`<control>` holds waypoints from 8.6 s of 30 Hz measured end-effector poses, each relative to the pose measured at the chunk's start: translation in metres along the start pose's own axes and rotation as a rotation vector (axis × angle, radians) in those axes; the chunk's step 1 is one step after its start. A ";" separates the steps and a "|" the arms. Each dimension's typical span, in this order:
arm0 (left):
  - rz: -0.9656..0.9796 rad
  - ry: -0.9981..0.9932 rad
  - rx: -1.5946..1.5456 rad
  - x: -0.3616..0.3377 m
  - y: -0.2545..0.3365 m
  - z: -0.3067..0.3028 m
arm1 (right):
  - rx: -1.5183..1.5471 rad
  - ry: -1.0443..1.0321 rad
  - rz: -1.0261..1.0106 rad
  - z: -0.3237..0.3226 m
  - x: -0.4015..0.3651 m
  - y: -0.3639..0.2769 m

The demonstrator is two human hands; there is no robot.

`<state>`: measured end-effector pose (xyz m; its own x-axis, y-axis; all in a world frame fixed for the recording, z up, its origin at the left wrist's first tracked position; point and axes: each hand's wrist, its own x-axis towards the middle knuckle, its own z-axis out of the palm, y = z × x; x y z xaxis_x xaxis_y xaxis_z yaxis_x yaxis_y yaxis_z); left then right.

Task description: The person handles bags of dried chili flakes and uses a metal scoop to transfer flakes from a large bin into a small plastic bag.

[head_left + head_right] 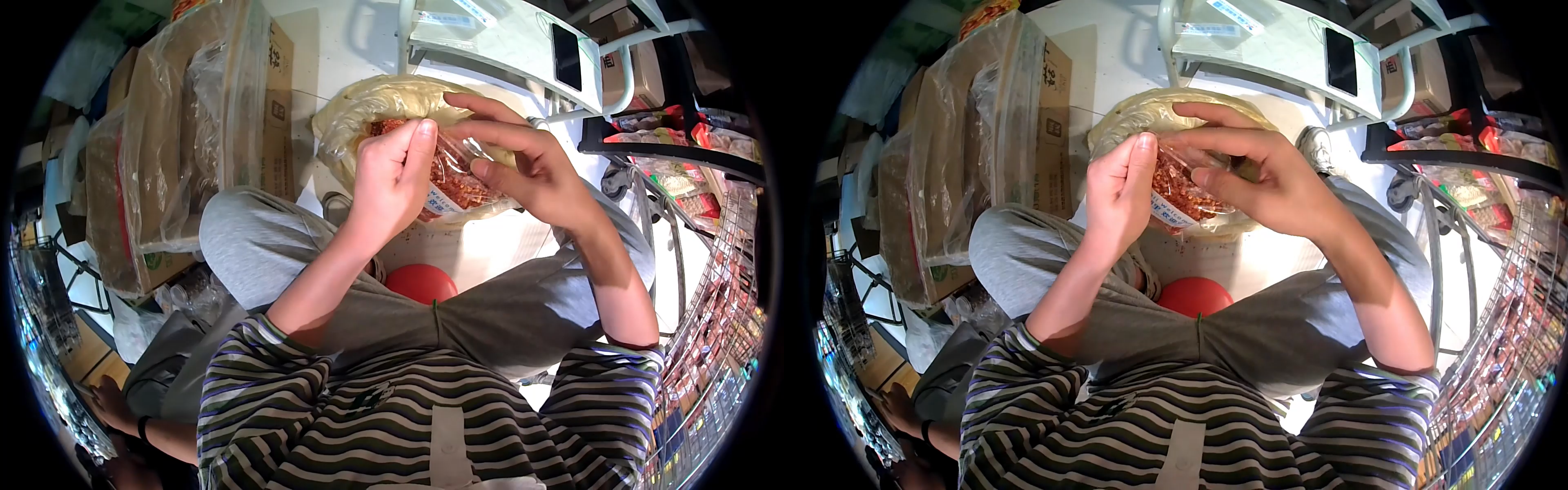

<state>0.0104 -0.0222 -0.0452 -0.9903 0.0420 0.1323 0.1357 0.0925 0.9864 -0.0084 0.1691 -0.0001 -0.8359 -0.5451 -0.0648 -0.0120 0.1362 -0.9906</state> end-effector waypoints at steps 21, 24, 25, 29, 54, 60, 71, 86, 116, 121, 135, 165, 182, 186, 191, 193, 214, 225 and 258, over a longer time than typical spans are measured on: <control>-0.069 0.021 -0.031 0.010 -0.010 -0.006 | -0.021 0.051 0.049 -0.004 -0.006 -0.001; -0.104 0.003 -0.046 0.013 -0.013 -0.009 | -0.010 0.048 0.105 -0.006 -0.006 0.006; -0.119 0.004 -0.051 0.014 -0.011 -0.010 | -0.003 0.036 0.115 -0.007 -0.006 0.006; -0.148 0.008 -0.038 0.016 -0.013 -0.013 | 0.032 -0.010 0.138 -0.007 -0.007 0.011; -0.097 -0.256 0.511 0.020 -0.008 -0.031 | 0.002 -0.385 0.423 0.001 0.013 0.048; -0.093 -0.186 0.633 0.026 -0.013 -0.041 | -0.098 -0.265 0.346 0.000 0.021 0.057; -0.148 -0.079 0.653 0.027 -0.012 -0.048 | -0.840 -0.083 0.089 -0.018 0.027 0.097; -0.232 -0.103 0.436 0.029 -0.019 -0.042 | -0.362 0.051 0.155 -0.010 0.030 0.049; -0.425 -0.123 -0.173 0.029 -0.022 -0.030 | 0.169 0.103 0.165 0.011 0.017 0.017; -0.435 -0.089 -0.147 0.034 -0.023 -0.039 | 0.166 -0.049 0.266 -0.001 0.011 0.006; -0.606 -0.328 -0.320 0.035 -0.004 -0.044 | 0.274 -0.398 0.306 -0.012 0.007 0.002; -0.452 -0.095 -0.277 0.031 -0.026 -0.031 | -0.058 -0.018 0.341 -0.003 0.031 0.022; -0.414 -0.329 -0.354 0.024 -0.004 -0.024 | 0.003 0.009 0.254 -0.041 0.019 0.000; -0.433 -0.403 -0.380 0.022 0.010 -0.025 | 0.000 -0.192 0.285 -0.065 0.016 -0.026; -0.404 -0.237 -0.394 0.021 0.003 -0.020 | 0.155 0.040 0.251 -0.052 0.016 -0.024; -0.367 -0.151 -0.348 0.022 0.002 -0.014 | 0.177 0.080 0.249 -0.043 0.015 -0.017; -0.104 0.005 -0.154 0.019 0.004 -0.003 | -0.129 0.240 0.024 -0.021 0.009 0.014; -0.100 0.183 -0.291 0.012 -0.001 0.007 | -0.358 0.725 -0.206 0.016 0.017 0.003; -0.014 0.276 -0.304 0.018 0.018 -0.001 | -0.196 0.792 -0.241 0.024 0.025 -0.004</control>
<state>-0.0055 -0.0210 -0.0253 -0.9682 -0.2296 0.0993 0.1486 -0.2083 0.9667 -0.0165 0.1354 -0.0010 -0.9346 0.1527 0.3212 -0.2729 0.2713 -0.9230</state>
